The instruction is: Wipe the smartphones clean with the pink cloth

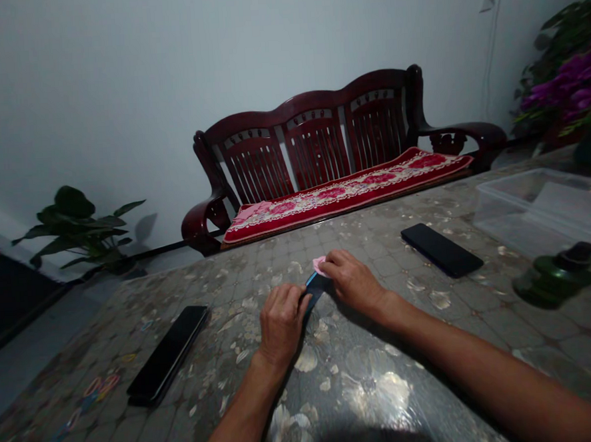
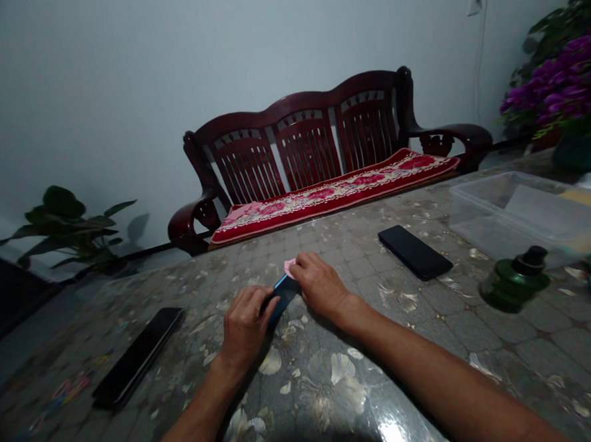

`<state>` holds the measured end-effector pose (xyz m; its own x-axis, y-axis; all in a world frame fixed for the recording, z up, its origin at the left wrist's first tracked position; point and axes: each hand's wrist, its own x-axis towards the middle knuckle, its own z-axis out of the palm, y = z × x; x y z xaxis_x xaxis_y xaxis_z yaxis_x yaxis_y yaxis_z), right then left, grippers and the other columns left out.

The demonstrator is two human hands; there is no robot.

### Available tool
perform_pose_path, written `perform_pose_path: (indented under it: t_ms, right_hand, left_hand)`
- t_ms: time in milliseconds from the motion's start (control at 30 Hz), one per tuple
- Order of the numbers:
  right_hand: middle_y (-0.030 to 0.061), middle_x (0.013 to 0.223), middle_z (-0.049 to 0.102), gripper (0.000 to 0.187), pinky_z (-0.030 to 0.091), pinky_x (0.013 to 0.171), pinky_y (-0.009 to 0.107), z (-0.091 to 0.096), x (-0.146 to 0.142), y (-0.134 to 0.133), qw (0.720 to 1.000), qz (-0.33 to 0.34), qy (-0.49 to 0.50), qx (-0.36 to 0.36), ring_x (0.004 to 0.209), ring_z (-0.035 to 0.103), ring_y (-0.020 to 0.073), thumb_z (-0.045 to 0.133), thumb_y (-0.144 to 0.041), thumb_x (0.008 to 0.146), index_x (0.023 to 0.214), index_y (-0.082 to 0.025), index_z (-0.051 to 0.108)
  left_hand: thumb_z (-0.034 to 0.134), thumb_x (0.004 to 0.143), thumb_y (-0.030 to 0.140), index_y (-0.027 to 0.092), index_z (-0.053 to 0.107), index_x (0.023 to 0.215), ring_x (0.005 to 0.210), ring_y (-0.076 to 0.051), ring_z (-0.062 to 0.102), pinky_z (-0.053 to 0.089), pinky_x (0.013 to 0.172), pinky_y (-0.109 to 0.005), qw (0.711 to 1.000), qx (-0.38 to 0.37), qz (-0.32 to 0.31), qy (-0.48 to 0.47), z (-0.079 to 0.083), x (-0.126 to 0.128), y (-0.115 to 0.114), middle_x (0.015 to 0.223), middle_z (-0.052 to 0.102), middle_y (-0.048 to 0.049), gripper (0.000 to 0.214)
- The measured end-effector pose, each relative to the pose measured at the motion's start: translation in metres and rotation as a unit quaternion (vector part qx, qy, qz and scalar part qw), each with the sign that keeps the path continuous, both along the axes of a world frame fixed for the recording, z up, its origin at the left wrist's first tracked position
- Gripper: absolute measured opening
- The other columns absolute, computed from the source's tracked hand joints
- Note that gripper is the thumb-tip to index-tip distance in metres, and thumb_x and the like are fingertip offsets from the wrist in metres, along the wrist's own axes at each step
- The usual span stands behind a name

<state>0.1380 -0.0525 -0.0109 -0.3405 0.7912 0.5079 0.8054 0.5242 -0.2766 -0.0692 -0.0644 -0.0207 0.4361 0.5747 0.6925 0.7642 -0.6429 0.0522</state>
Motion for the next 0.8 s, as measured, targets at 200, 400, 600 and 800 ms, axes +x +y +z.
perform_pose_path:
  t_ms: [200, 400, 600, 800]
  right_hand:
    - [0.0125, 0.112, 0.064, 0.029, 0.048, 0.091, 0.034, -0.003, -0.015, -0.010, 0.999, 0.045, 0.003, 0.020, 0.105, 0.056, 0.0240, 0.057, -0.007, 0.094, 0.121, -0.016, 0.065]
    - [0.0123, 0.109, 0.065, 0.024, 0.049, 0.089, 0.033, -0.001, -0.006, -0.004, 0.999, 0.024, -0.007, 0.022, 0.103, 0.057, 0.0239, 0.056, -0.011, 0.097, 0.118, -0.016, 0.068]
    - [0.0119, 0.109, 0.065, 0.033, 0.050, 0.088, 0.034, -0.003, 0.011, 0.005, 0.999, -0.040, 0.013, 0.006, 0.102, 0.058, 0.0239, 0.060, -0.008, 0.093, 0.124, -0.016, 0.066]
    - [0.0124, 0.112, 0.066, 0.027, 0.050, 0.091, 0.033, -0.004, -0.011, -0.008, 0.998, 0.047, -0.004, 0.031, 0.104, 0.058, 0.0230, 0.056, -0.010, 0.097, 0.122, -0.017, 0.066]
  left_hand:
    - [0.055, 0.101, 0.030, 0.019, 0.068, 0.092, 0.077, -0.020, 0.062, 0.045, 0.075, -0.031, 1.000, 0.008, 0.013, -0.002, 0.000, -0.001, 0.001, 0.081, 0.070, -0.0043, 0.019]
    - [0.058, 0.100, 0.031, 0.020, 0.069, 0.088, 0.075, -0.021, 0.061, 0.043, 0.074, -0.032, 0.999, 0.017, 0.030, 0.007, 0.001, -0.001, 0.000, 0.077, 0.069, -0.0038, 0.020]
    - [0.058, 0.100, 0.031, 0.020, 0.067, 0.087, 0.076, -0.021, 0.062, 0.043, 0.073, -0.032, 1.000, 0.011, 0.025, 0.000, 0.002, -0.001, 0.001, 0.079, 0.070, -0.0034, 0.019]
    - [0.059, 0.099, 0.030, 0.020, 0.066, 0.088, 0.076, -0.020, 0.061, 0.043, 0.074, -0.032, 1.000, 0.010, 0.024, -0.004, 0.001, -0.001, 0.002, 0.078, 0.069, -0.0033, 0.017]
